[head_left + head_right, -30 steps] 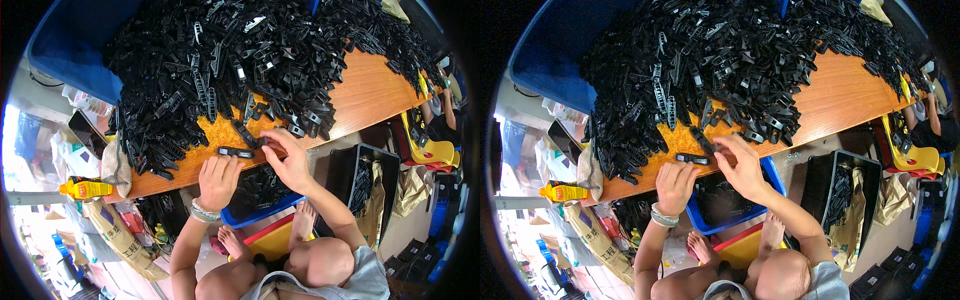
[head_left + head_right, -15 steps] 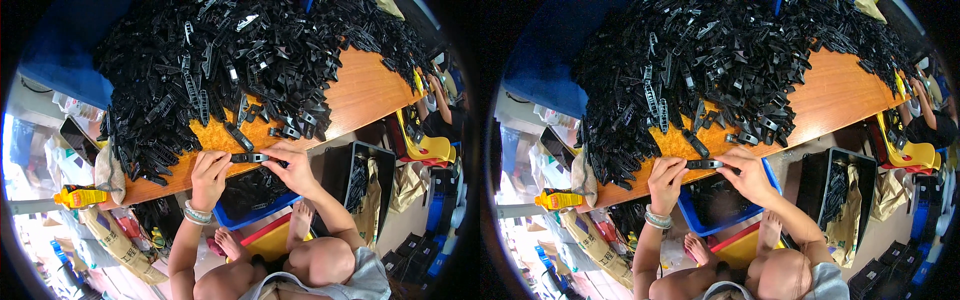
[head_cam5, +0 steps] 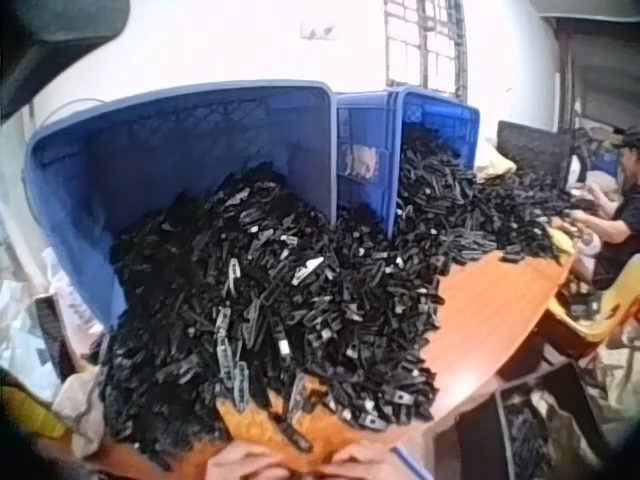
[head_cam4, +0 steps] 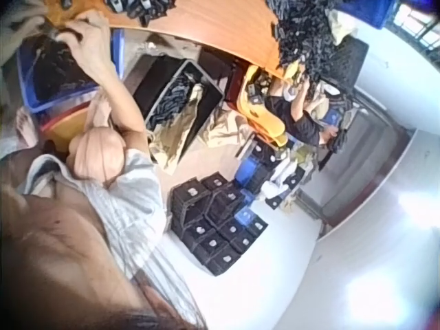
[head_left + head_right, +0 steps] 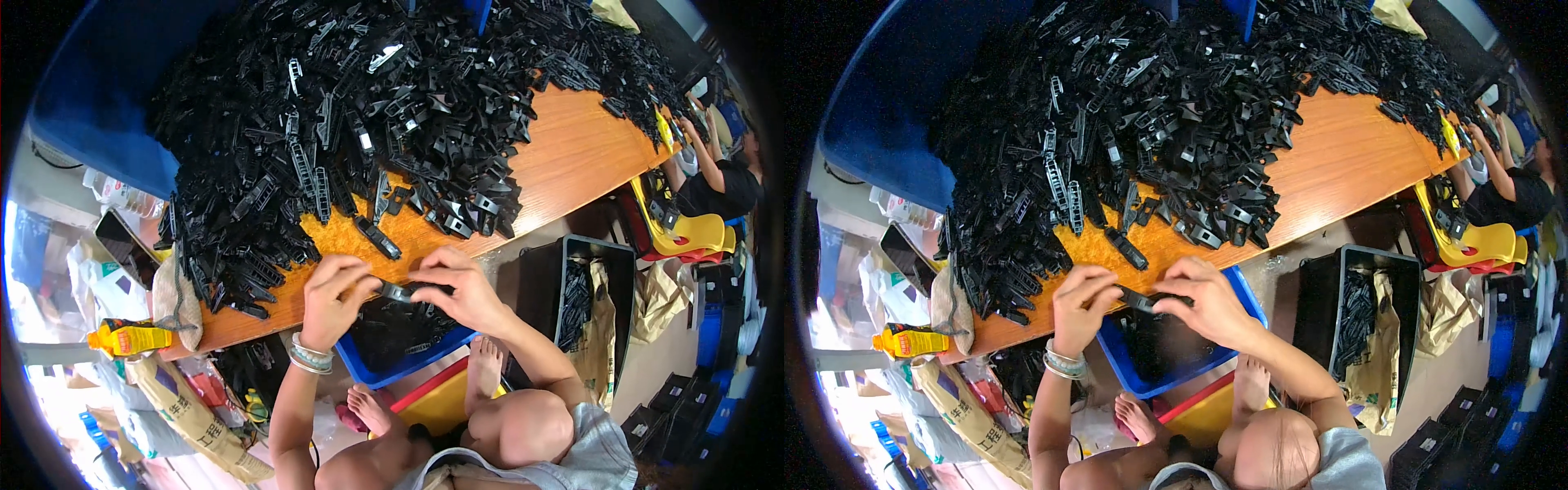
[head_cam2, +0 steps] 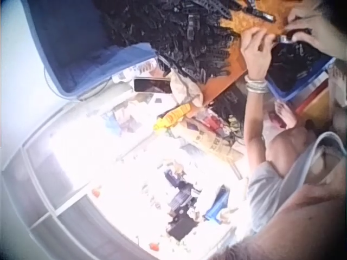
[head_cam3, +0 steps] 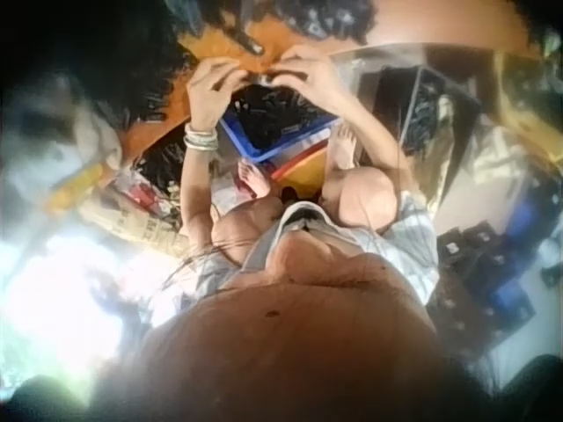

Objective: The person assembles plastic components by hand and places the finished pieces into a blue container.

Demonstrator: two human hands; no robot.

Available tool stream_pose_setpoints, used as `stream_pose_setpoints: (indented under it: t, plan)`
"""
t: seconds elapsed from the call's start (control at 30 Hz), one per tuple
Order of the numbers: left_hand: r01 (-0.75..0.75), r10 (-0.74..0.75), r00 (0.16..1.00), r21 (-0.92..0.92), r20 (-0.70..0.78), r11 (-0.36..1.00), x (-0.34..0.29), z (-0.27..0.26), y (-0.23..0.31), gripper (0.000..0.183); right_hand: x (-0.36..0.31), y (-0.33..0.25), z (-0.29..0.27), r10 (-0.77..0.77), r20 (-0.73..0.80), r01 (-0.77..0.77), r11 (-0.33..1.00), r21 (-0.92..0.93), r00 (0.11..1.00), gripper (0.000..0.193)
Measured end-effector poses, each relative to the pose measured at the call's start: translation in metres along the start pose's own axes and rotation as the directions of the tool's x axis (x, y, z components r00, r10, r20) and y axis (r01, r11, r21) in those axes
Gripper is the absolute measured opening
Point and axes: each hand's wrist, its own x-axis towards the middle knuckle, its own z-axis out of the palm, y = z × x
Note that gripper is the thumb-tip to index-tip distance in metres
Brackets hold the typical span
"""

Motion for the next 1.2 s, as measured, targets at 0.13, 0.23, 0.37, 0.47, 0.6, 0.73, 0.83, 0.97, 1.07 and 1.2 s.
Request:
stream_pose_setpoints:
  t: [0.13, 0.23, 0.37, 0.47, 0.6, 0.73, 0.83, 0.97, 1.07, 1.2]
  plan:
    - [-0.102, 0.130, 0.988, 0.288, -0.080, 0.952, 0.027, 0.004, -0.002, 0.027, 0.006, 0.017, -0.017, -0.114, -0.323, -0.048, 0.889, -0.455, 0.939, 0.022]
    - [-0.285, 0.276, 0.957, 0.462, 0.089, 0.840, 0.037, 0.009, -0.004, 0.031, 0.008, 0.025, -0.011, -0.083, -0.308, -0.097, 0.845, -0.526, 0.948, 0.027]
    - [-0.193, 0.166, 0.981, 0.374, 0.103, 0.907, 0.020, 0.012, 0.004, 0.028, 0.009, 0.023, -0.001, -0.083, -0.254, -0.058, 0.863, -0.501, 0.964, 0.029]
    - [-0.105, 0.096, 0.994, 0.278, 0.046, 0.955, 0.012, 0.010, 0.002, 0.027, 0.009, 0.022, -0.003, -0.093, -0.264, -0.018, 0.920, -0.390, 0.960, 0.029]
    - [-0.033, 0.030, 0.999, 0.197, 0.015, 0.980, 0.009, 0.007, 0.001, 0.025, 0.007, 0.005, -0.004, -0.041, -0.163, 0.042, 0.999, 0.003, 0.986, 0.028]
    - [-0.016, 0.011, 0.999, 0.148, 0.035, 0.989, 0.007, 0.005, -0.002, 0.022, 0.006, 0.015, -0.003, 0.052, -0.029, -0.049, 0.996, 0.081, 0.998, 0.027]
    - [-0.043, 0.040, 0.999, 0.137, 0.026, 0.990, 0.005, 0.006, -0.002, 0.022, 0.011, 0.009, 0.000, 0.071, 0.015, -0.073, 0.984, 0.164, 0.997, 0.027]
    - [-0.067, 0.061, 0.995, 0.086, 0.073, 0.994, 0.008, 0.009, 0.001, 0.022, 0.015, 0.020, 0.008, -0.078, 0.040, 0.069, 0.980, 0.185, 0.996, 0.025]
    - [-0.052, 0.047, 0.998, 0.134, 0.040, 0.990, 0.005, 0.010, 0.001, 0.021, 0.010, 0.013, 0.015, -0.013, -0.017, 0.014, 0.995, 0.101, 1.000, 0.023]
    - [-0.045, 0.041, 0.996, 0.050, 0.084, 0.998, 0.015, -0.001, 0.004, 0.020, 0.008, 0.009, 0.005, 0.050, 0.006, -0.049, 0.948, 0.313, 0.999, 0.012]
